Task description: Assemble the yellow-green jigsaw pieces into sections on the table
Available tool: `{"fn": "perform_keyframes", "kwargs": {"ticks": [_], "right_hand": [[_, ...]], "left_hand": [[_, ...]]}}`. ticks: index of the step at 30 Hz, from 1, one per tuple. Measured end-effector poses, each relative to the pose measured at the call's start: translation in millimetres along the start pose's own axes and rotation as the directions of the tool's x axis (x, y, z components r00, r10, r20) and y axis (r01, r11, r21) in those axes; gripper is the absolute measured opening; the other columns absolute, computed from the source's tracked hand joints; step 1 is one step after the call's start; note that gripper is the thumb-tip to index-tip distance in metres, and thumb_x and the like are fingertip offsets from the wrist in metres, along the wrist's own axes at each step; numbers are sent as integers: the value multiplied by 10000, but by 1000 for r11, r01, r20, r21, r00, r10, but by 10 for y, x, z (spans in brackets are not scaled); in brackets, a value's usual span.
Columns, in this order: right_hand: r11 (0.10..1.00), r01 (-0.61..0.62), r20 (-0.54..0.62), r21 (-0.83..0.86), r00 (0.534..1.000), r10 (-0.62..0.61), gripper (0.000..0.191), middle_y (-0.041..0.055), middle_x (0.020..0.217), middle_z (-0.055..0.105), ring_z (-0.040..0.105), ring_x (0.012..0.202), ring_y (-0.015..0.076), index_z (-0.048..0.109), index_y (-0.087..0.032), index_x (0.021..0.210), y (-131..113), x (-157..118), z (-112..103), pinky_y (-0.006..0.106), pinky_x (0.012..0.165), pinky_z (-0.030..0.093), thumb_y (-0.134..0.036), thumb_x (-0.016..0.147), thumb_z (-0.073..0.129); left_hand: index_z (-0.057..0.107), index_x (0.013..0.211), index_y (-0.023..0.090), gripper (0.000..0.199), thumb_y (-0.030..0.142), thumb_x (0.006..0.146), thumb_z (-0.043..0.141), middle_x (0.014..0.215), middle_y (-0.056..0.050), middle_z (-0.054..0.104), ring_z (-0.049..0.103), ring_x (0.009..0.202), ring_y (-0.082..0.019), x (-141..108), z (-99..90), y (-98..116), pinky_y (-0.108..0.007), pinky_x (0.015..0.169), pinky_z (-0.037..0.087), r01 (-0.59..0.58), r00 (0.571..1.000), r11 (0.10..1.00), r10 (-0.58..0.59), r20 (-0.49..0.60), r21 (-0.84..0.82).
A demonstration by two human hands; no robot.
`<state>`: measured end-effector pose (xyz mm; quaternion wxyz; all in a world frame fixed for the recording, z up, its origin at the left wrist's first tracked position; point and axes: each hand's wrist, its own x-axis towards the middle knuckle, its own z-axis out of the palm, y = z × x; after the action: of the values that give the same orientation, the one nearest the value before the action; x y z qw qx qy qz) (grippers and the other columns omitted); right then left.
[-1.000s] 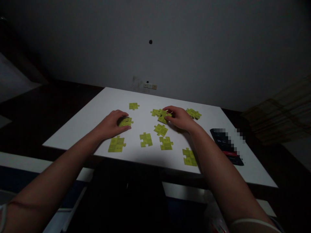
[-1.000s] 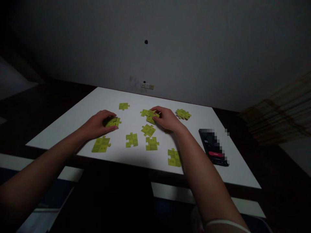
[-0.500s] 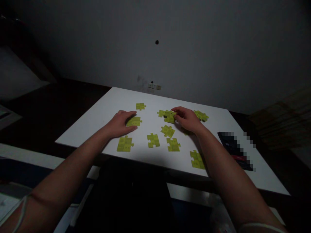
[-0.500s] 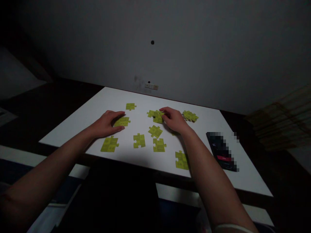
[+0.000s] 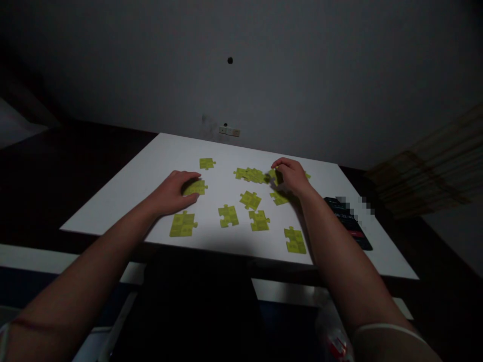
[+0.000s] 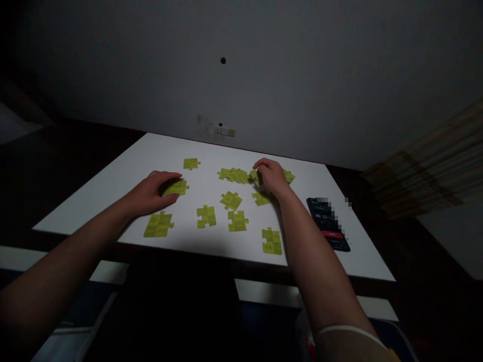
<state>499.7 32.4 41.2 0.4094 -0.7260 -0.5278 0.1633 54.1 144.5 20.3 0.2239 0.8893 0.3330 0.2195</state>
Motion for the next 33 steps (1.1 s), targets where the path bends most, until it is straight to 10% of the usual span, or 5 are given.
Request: {"fn": "perform_keyframes", "kwargs": {"ticks": [5, 15, 22, 33], "right_hand": [[995, 81, 155, 65, 984, -90, 233, 55, 944, 811, 720, 889, 270, 839, -257, 1000, -111, -69, 29, 440, 892, 618, -426, 870, 746], [957, 52, -6, -285, 998, -57, 272, 103, 937, 840, 757, 961, 322, 820, -259, 909, 46, -18, -109, 423, 882, 562, -337, 981, 570], [903, 90, 171, -419, 985, -19, 482, 155, 1189, 905, 812, 1026, 347, 894, -253, 1369, -67, -116, 53, 460, 942, 616, -551, 993, 850], [882, 84, 208, -464, 978, 16, 544, 164, 1251, 902, 822, 1057, 368, 824, -235, 1530, -152, -145, 62, 476, 935, 618, -475, 1042, 791]], "left_hand": [[801, 1476, 283, 629, 545, 904, 811, 1511, -157, 813, 700, 1423, -447, 3, 10, -2, -733, 1297, 548, 2, 1000, 1000, -2, -29, -1], [835, 1409, 313, 571, 600, 916, 817, 1447, -157, 843, 724, 1371, -441, 27, 19, -20, -756, 1254, 557, -10, 999, 1000, 11, -46, 9], [849, 1381, 325, 542, 607, 919, 819, 1411, -134, 861, 723, 1346, -426, 30, 9, -8, -731, 1239, 573, -4, 999, 1000, 5, -45, 13], [864, 1325, 311, 494, 615, 938, 818, 1397, -128, 861, 736, 1340, -437, 33, -9, 16, -710, 1236, 583, -12, 1000, 1000, 13, -28, 13]]}}
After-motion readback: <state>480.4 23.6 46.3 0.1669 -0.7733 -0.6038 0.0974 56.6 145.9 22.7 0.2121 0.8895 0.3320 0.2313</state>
